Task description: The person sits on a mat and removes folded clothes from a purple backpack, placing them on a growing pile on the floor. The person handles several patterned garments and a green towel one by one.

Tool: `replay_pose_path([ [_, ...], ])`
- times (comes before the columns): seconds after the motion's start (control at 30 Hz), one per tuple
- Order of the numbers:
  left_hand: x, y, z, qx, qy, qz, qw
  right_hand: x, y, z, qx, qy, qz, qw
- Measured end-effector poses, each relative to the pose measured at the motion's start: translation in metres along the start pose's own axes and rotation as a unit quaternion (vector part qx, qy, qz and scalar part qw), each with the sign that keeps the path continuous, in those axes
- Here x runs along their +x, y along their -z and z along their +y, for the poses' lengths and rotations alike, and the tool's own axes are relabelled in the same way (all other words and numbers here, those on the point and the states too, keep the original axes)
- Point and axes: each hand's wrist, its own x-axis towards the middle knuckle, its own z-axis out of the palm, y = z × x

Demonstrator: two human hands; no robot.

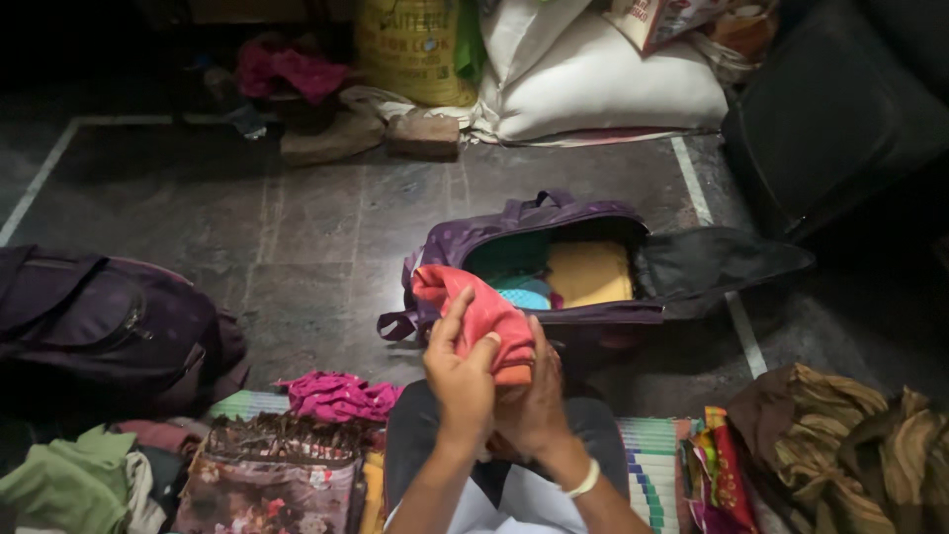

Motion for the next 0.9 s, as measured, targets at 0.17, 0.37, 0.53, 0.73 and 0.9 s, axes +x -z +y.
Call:
replay_pose_path([
  [0.17, -0.023, -0.014, 0.002, -0.017, -0.004, 0.025, 1.000, -0.011, -0.015, 0.023, -0.036, 0.085, 0.040, 0.995],
  [0.37, -0.016, -0.010, 0.008, 0.072, -0.031, 0.024, 0.997, -0.016, -0.019, 0.056, 0.218, -0.110, 0.030, 0.969],
  [0.53, -0.001, 0.001, 0.011, 0.128, 0.037, -0.053, 0.990, -0.005, -0.007, 0.076, 0.413, -0.175, -0.052, 0.892],
  [0.73, 0.010, 0.016, -0.005, -0.111, 0.066, -0.158, 0.979, 0.010, 0.009, 0.069, 0.545, -0.311, -0.076, 0.775],
  [0.9, -0.004, 0.056, -0.042, 0.001, -0.025, -0.024, 0.999, -0.003, 0.011, 0.110, 0.536, -0.330, -0.073, 0.774],
])
